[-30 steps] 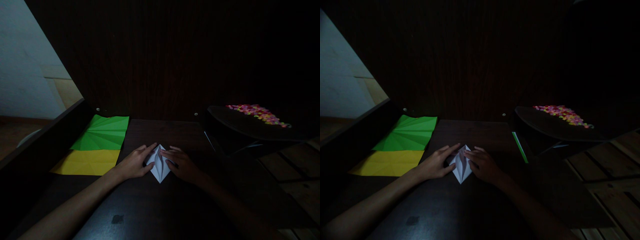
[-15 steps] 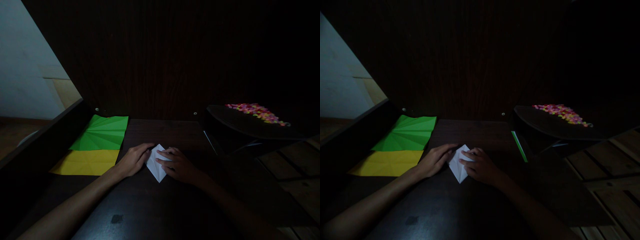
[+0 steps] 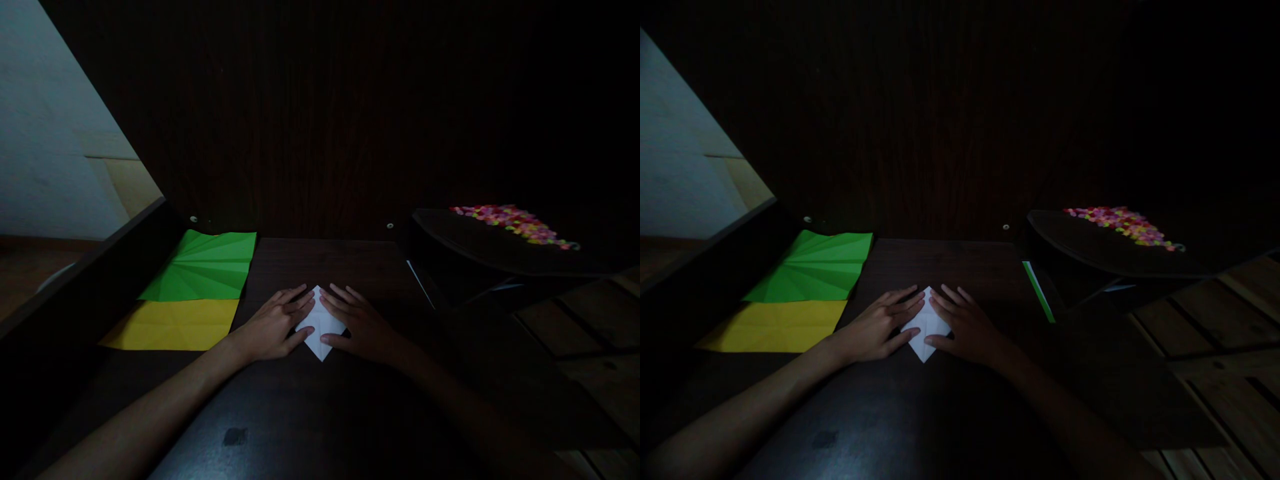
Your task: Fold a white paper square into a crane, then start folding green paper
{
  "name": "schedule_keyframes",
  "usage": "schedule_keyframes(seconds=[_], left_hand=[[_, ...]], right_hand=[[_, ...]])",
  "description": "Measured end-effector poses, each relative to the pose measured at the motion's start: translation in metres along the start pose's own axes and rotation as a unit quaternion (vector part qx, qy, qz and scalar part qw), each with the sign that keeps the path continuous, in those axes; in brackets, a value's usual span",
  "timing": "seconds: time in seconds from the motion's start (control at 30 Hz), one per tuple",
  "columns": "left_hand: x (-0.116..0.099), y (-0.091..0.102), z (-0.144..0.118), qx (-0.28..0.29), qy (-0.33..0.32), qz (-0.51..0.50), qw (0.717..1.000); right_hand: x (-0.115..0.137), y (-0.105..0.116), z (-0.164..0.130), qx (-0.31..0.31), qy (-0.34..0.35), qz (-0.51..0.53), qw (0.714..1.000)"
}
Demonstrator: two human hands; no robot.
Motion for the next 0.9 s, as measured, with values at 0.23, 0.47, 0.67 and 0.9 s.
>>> schedule_keyframes(seconds=[0.23, 0.47, 0.67, 0.9], left_hand=[[0.002, -0.018, -0.003, 0.041, 0.040, -0.009, 0.998], [0.002, -0.024, -0.006, 0.077, 0.068, 0.003, 0.995], [0.000, -0.022, -0.003, 0.069, 0.064, 0.013, 0.995], [0.001, -0.020, 0.006, 0.074, 0.059, 0.007, 0.996]], right_hand=[[-0.001, -0.010, -0.004, 0.057, -0.004, -0.027, 0.998], [0.003, -0.010, -0.004, 0.069, -0.006, -0.048, 0.996], [0.005, -0.008, -0.003, 0.057, -0.007, -0.048, 0.997], [0.005, -0.007, -0.002, 0.054, 0.000, -0.039, 0.998]])
Point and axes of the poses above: each hand's wrist, its own z-axis towards the middle knuckle, its own y-axis out of the back of the hand, x = y × z, the point moved 10 cm from there along z, towards the middle knuckle, and after that the axes turned 3 degrees about -x, right-handed, at the moved point
